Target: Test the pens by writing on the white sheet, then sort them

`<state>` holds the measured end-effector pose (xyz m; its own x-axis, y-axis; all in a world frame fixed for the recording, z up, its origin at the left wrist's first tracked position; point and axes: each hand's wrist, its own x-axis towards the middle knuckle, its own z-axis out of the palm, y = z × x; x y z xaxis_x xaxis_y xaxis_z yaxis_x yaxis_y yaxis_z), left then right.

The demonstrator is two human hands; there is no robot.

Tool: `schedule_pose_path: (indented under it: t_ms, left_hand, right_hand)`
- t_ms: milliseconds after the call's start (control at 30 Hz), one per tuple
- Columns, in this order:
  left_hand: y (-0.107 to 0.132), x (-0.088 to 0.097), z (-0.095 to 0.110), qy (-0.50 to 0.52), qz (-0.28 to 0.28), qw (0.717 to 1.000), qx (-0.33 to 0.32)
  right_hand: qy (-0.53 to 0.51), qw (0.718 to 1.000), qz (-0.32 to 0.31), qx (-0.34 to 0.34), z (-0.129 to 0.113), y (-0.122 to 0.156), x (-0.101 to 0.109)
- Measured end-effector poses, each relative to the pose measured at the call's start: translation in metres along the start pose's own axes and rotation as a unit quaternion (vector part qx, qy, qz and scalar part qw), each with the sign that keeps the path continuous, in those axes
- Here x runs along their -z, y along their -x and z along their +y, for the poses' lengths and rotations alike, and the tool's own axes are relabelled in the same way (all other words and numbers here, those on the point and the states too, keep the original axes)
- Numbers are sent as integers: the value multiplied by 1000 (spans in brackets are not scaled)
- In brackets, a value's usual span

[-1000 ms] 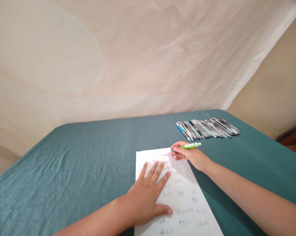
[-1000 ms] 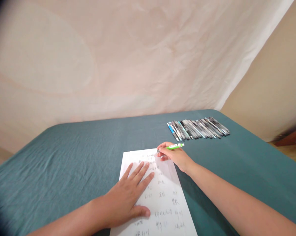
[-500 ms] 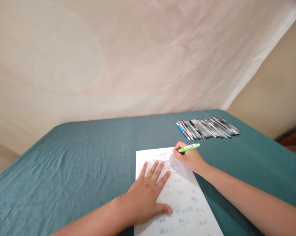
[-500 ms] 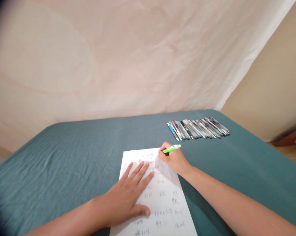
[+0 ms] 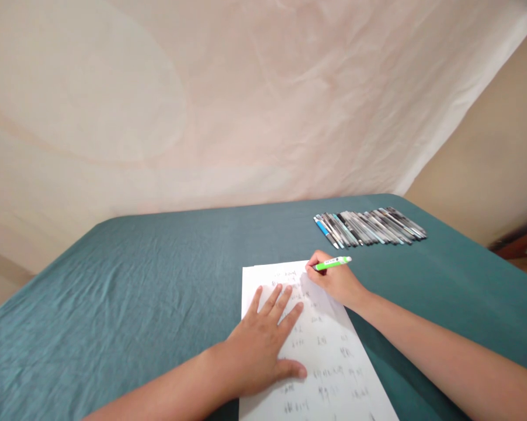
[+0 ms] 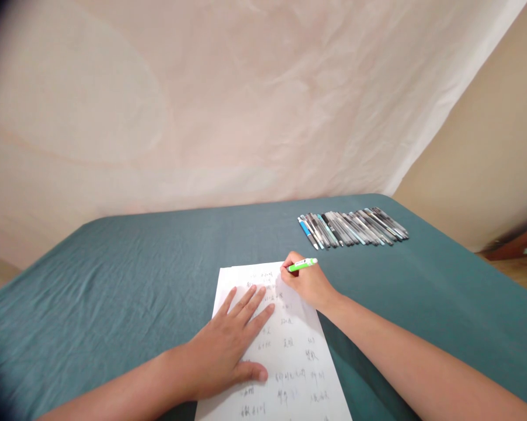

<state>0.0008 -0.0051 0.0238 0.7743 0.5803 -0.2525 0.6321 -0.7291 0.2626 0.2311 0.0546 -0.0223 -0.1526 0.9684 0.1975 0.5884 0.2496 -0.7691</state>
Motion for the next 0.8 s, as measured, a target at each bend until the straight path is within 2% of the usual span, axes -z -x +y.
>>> schedule_pose_path:
  t_ms: [800]
  left_hand:
    - [-1, -2, -1, -12, 11, 1000, -7]
  right_hand:
    - [3, 1000, -2, 12, 1, 1, -1]
